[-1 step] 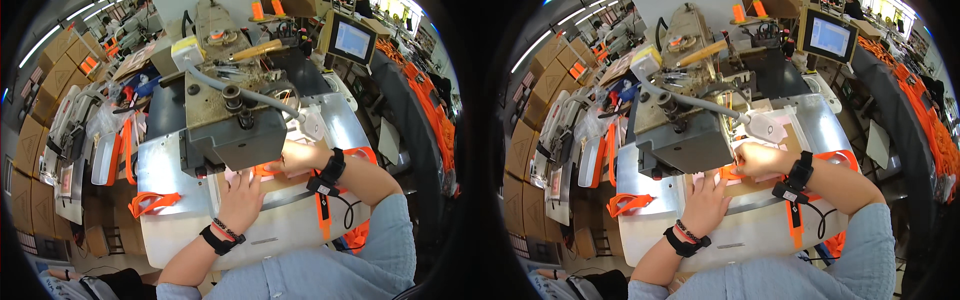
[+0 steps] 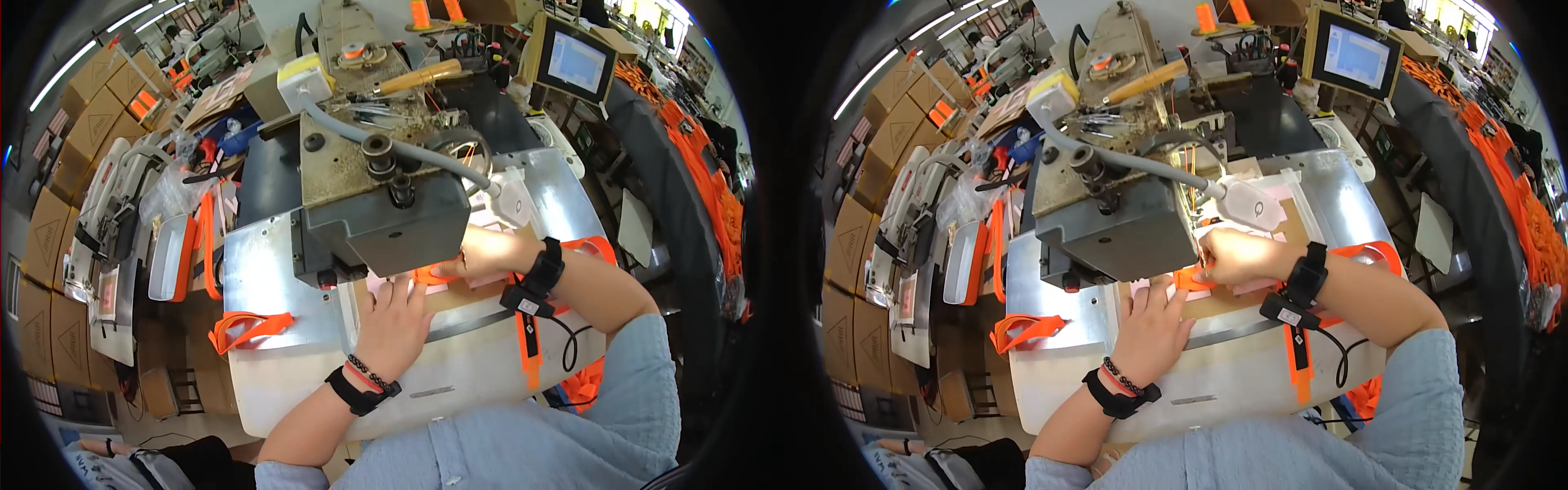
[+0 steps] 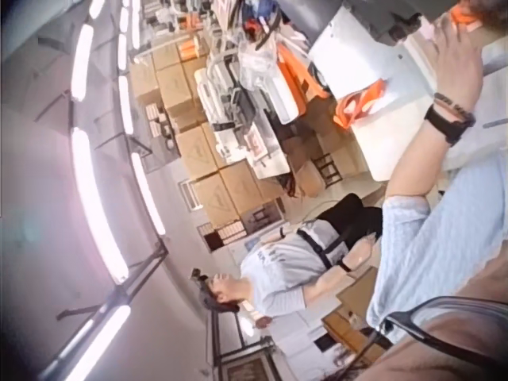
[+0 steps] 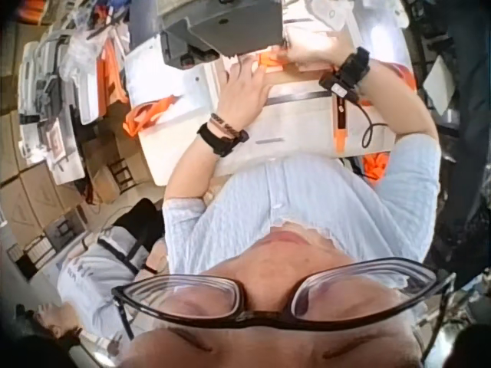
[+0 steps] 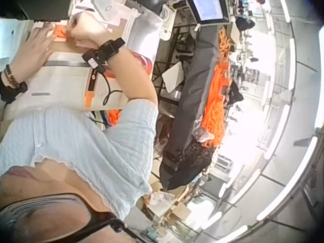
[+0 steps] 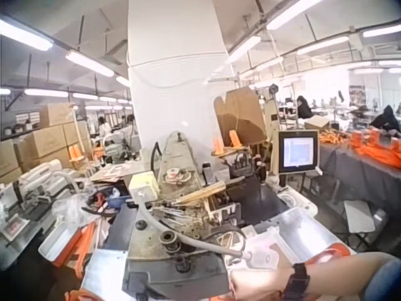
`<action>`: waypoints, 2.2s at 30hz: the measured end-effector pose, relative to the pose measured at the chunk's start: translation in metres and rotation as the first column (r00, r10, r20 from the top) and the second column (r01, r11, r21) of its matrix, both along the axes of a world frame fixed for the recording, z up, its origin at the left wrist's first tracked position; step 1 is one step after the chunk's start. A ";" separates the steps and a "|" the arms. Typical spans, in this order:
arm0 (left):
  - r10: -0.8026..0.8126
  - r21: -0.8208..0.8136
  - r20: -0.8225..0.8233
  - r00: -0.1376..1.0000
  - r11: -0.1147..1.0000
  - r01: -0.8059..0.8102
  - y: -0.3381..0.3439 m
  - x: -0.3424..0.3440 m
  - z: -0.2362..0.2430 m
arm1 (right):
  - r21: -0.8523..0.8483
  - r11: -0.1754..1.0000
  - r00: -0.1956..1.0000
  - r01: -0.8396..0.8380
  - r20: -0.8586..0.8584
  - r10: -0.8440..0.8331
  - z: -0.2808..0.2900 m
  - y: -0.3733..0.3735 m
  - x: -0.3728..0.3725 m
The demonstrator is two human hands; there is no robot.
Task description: Using an industrial pattern sewing machine to attach or sew orange webbing straps.
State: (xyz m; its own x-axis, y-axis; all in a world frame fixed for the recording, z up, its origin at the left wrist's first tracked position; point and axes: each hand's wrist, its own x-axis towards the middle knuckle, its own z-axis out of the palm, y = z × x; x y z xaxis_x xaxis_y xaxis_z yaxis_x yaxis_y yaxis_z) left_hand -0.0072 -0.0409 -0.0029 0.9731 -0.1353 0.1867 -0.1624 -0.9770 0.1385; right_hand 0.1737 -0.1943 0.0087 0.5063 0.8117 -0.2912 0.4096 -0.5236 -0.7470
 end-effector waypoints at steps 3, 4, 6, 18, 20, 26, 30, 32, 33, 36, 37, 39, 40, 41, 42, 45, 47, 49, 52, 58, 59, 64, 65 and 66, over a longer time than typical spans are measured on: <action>0.017 -0.031 -0.025 1.000 0.999 -0.018 0.001 -0.002 0.001 | 0.033 0.995 0.990 -0.098 0.103 0.094 -0.020 0.007 0.015; 0.023 -0.031 -0.028 0.999 0.999 -0.024 0.001 -0.003 0.001 | 0.009 0.994 0.990 -0.107 0.090 0.106 -0.019 0.011 0.016; 0.030 -0.031 -0.030 0.999 0.999 -0.031 0.000 -0.004 0.001 | -0.034 0.992 0.985 -0.124 0.115 0.127 -0.023 0.017 0.018; -0.027 -0.035 0.002 1.000 0.999 0.027 0.006 -0.005 0.001 | -0.098 0.992 0.995 -0.081 0.048 0.086 0.008 0.017 0.012; -0.034 -0.048 0.006 0.999 0.998 0.034 0.008 -0.005 -0.001 | -0.217 0.972 0.992 -0.092 0.067 0.108 0.015 0.023 0.010; -0.027 -0.087 0.086 0.996 0.996 0.034 0.010 -0.003 0.003 | -0.175 0.982 0.997 -0.072 0.013 0.075 0.008 0.025 0.011; -0.081 -0.090 0.078 0.994 0.992 0.088 0.011 -0.003 0.000 | -0.088 0.990 0.992 -0.106 0.066 0.112 -0.029 0.024 0.024; -0.082 -0.077 0.055 0.995 0.993 0.086 0.013 -0.003 -0.003 | -0.099 0.991 0.994 -0.091 0.054 0.097 -0.027 0.028 0.022; -0.078 -0.064 0.046 0.996 0.995 0.081 0.014 -0.003 -0.006 | -0.103 0.991 0.994 -0.090 0.051 0.095 -0.026 0.029 0.021; -0.082 -0.032 0.049 0.995 0.996 0.084 0.015 -0.002 -0.006 | -0.118 0.991 0.998 -0.059 0.006 0.060 -0.017 0.027 0.019; -0.084 -0.028 0.053 0.995 0.996 0.085 0.015 -0.001 -0.006 | -0.130 0.991 0.999 -0.039 -0.035 0.034 -0.001 0.025 0.012; -0.073 -0.016 0.030 0.997 0.997 0.073 0.013 0.000 -0.005 | -0.114 0.993 0.998 -0.031 -0.060 0.025 0.006 0.022 0.009; -0.076 -0.012 0.019 0.997 0.997 0.076 0.011 0.001 -0.005 | -0.085 0.995 0.998 -0.044 -0.043 0.041 0.001 0.018 0.011; -0.077 -0.010 0.016 0.997 0.997 0.077 0.010 0.002 -0.004 | -0.057 0.997 0.998 -0.055 -0.026 0.054 0.000 0.014 0.013; -0.076 -0.012 0.012 0.997 0.997 0.077 0.010 0.003 -0.004 | -0.156 0.985 0.988 -0.070 -0.148 0.047 0.012 0.010 0.012; -0.071 -0.004 0.041 0.997 0.997 0.072 0.012 -0.002 -0.005 | -0.270 0.954 0.973 -0.131 0.148 0.175 0.040 -0.037 0.020; -0.057 -0.021 0.025 0.998 0.998 0.057 0.012 -0.003 -0.003 | -0.225 0.932 0.937 -0.286 0.139 0.321 0.072 -0.072 0.045; -0.057 -0.017 0.017 0.998 0.998 0.057 0.011 -0.001 -0.005 | -0.376 0.910 0.917 -0.172 0.275 0.287 0.099 -0.098 0.070; -0.069 -0.005 0.020 0.997 0.998 0.069 0.010 0.001 -0.006 | -0.201 0.970 0.870 0.140 0.493 -0.024 0.115 -0.135 0.093; -0.082 0.024 0.027 0.996 0.996 0.081 0.008 0.000 -0.006 | 0.359 0.856 0.051 0.372 0.913 -0.405 0.066 -0.176 0.097; -0.081 0.024 0.028 0.996 0.997 0.080 0.009 0.000 -0.006 | 0.276 0.868 0.274 0.413 0.871 -0.408 0.071 -0.178 0.080; -0.057 0.019 0.037 0.998 0.998 0.056 0.012 -0.005 -0.010 | -0.040 0.971 0.953 -0.236 0.184 0.239 0.080 -0.156 -0.065; -0.068 0.017 0.041 0.997 0.998 0.067 0.011 -0.003 -0.008 | -0.030 0.945 0.907 -0.324 0.272 0.320 0.067 -0.159 -0.089; -0.071 0.020 0.044 0.997 0.997 0.070 0.010 -0.002 -0.007 | -0.233 0.910 0.843 -0.344 0.351 0.408 0.064 -0.156 -0.108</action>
State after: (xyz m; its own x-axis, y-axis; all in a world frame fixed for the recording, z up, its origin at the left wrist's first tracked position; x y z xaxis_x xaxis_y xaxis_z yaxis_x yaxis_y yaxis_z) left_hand -0.0092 -0.0306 -0.0097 0.9517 -0.2070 0.2266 -0.2365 -0.9651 0.1120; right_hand 0.0656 -0.3502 0.0729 0.2683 0.9230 -0.2759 0.8347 -0.3657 -0.4117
